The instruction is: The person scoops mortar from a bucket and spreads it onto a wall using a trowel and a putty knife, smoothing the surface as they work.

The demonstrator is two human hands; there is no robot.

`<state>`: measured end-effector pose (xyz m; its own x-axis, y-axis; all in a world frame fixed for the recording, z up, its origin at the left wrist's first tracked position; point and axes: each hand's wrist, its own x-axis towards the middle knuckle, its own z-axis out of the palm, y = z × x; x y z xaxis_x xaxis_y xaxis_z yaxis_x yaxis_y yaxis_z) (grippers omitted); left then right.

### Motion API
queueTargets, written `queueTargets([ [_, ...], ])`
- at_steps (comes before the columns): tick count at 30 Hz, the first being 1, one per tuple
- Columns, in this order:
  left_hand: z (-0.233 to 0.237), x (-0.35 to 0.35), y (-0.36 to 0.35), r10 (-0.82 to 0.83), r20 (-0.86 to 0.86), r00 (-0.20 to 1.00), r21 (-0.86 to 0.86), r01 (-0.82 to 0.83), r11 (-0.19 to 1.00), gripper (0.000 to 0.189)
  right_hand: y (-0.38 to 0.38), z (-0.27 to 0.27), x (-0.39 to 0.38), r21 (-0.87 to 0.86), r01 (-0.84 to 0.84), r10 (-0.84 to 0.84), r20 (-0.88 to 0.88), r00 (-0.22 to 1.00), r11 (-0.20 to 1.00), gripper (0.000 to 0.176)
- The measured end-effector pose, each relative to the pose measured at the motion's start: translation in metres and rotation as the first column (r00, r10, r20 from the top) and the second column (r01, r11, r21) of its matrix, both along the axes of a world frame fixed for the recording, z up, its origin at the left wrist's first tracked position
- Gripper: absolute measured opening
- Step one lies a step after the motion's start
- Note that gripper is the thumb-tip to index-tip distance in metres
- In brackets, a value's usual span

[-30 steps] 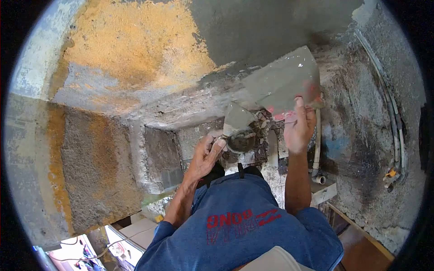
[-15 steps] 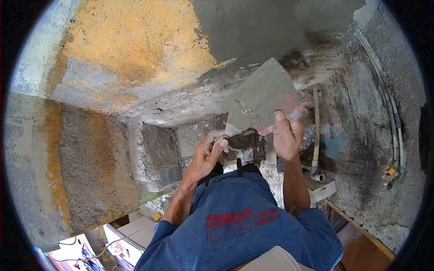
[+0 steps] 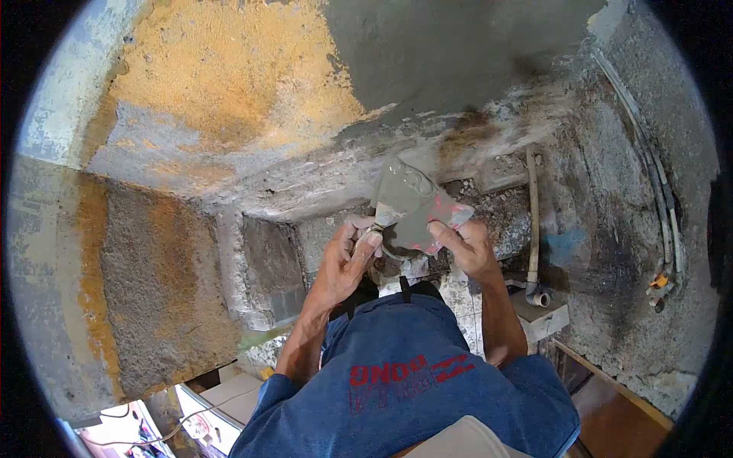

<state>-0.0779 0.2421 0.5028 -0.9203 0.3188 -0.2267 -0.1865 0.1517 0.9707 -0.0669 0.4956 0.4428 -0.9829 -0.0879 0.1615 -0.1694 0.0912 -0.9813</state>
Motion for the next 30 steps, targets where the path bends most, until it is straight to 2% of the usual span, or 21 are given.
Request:
queueTargets([
  [1, 0.001, -0.001, 0.002, -0.003, -0.005, 1.0, -0.002, 0.003, 1.0, 0.027, 0.001, -0.001, 0.001, 0.131, -0.052, 0.05, 0.016, 0.999, 0.99, 0.029],
  [4, 0.002, -0.008, 0.008, 0.054, -0.115, 0.992, 0.01, -0.053, 0.999, 0.029, -0.008, 0.002, 0.004, 0.095, -0.004, 0.002, 0.022, 1.0, 0.995, 0.029],
  [5, 0.0, -0.012, 0.008, 0.056, -0.257, 0.965, -0.113, -0.088, 0.99, 0.03, -0.008, -0.004, 0.006, 0.03, 0.056, -0.058, 0.085, 0.995, 0.998, 0.027],
  [6, -0.004, -0.016, 0.007, 0.038, -0.392, 0.919, -0.23, -0.138, 0.963, 0.03, -0.005, -0.008, 0.005, 0.025, 0.065, -0.067, 0.072, 0.995, 0.998, 0.027],
  [7, -0.015, -0.024, 0.002, -0.028, -0.505, 0.863, -0.289, -0.138, 0.947, 0.031, -0.002, -0.013, 0.006, -0.226, 0.166, -0.123, 0.19, 0.974, 0.96, 0.026],
  [8, -0.011, -0.03, 0.002, -0.042, -0.511, 0.859, -0.293, -0.128, 0.947, 0.031, 0.0, -0.019, 0.006, -0.448, 0.28, -0.144, 0.315, 0.938, 0.849, 0.025],
  [9, -0.008, -0.035, 0.002, -0.151, -0.602, 0.784, -0.423, -0.152, 0.893, 0.032, -0.005, -0.036, -0.001, -0.666, 0.369, -0.167, 0.348, 0.922, 0.648, 0.024],
  [10, -0.006, -0.038, 0.001, -0.274, -0.66, 0.699, -0.541, -0.19, 0.819, 0.035, -0.005, -0.025, 0.0, -0.671, 0.381, -0.176, 0.355, 0.918, 0.635, 0.024],
  [11, -0.009, -0.043, -0.003, -0.292, -0.655, 0.697, -0.55, -0.175, 0.816, 0.035, -0.001, -0.004, 0.003, -0.719, 0.381, -0.045, 0.439, 0.897, 0.582, 0.024],
  [12, -0.018, -0.051, -0.007, -0.359, -0.723, 0.591, -0.549, -0.175, 0.818, 0.042, 0.002, 0.007, 0.004, -0.76, 0.386, 0.09, 0.5, 0.861, 0.523, 0.024],
  [13, -0.018, -0.056, -0.008, -0.416, -0.776, 0.474, -0.545, -0.173, 0.82, 0.051, -0.004, -0.004, -0.002, -0.821, 0.328, 0.154, 0.44, 0.885, 0.467, 0.038],
  [14, -0.016, -0.06, -0.01, -0.429, -0.77, 0.472, -0.552, -0.156, 0.819, 0.051, 0.0, -0.009, 0.0, -0.823, 0.34, 0.143, 0.445, 0.884, 0.456, 0.038],
  [16, -0.007, -0.068, -0.015, -0.666, -0.684, 0.298, -0.711, -0.068, 0.7, 0.066, 0.008, -0.008, 0.004, -0.841, 0.184, 0.346, 0.396, 0.85, 0.509, 0.038],
  [20, -0.01, -0.08, -0.031, -0.742, -0.577, 0.342, -0.787, 0.012, 0.617, 0.08, 0.011, -0.001, 0.013, -0.884, 0.18, 0.345, 0.346, 0.872, 0.43, 0.036],
  [22, -0.006, -0.082, -0.032, -0.697, -0.704, 0.137, -0.71, -0.104, 0.696, 0.089, 0.012, -0.01, 0.016, -0.901, 0.215, 0.301, 0.338, 0.892, 0.376, 0.028],
  [25, -0.004, -0.082, -0.032, -0.737, -0.666, 0.117, -0.746, -0.126, 0.654, 0.089, 0.017, -0.003, 0.022, -0.913, 0.208, 0.333, 0.329, 0.883, 0.35, 0.03],
  [28, -0.008, -0.086, -0.036, -0.777, -0.621, 0.1, -0.783, -0.118, 0.61, 0.087, 0.022, -0.022, 0.022, -0.925, 0.156, 0.397, 0.295, 0.869, 0.346, 0.032],
  [29, -0.01, -0.091, -0.035, -0.796, -0.597, 0.102, -0.802, -0.099, 0.589, 0.086, 0.014, -0.019, 0.02, -0.894, 0.229, 0.292, 0.353, 0.889, 0.386, 0.036],
  [30, -0.012, -0.092, -0.033, -0.793, -0.605, 0.075, -0.795, -0.109, 0.597, 0.086, 0.017, -0.026, 0.021, -0.896, 0.213, 0.275, 0.333, 0.902, 0.389, 0.036],
])
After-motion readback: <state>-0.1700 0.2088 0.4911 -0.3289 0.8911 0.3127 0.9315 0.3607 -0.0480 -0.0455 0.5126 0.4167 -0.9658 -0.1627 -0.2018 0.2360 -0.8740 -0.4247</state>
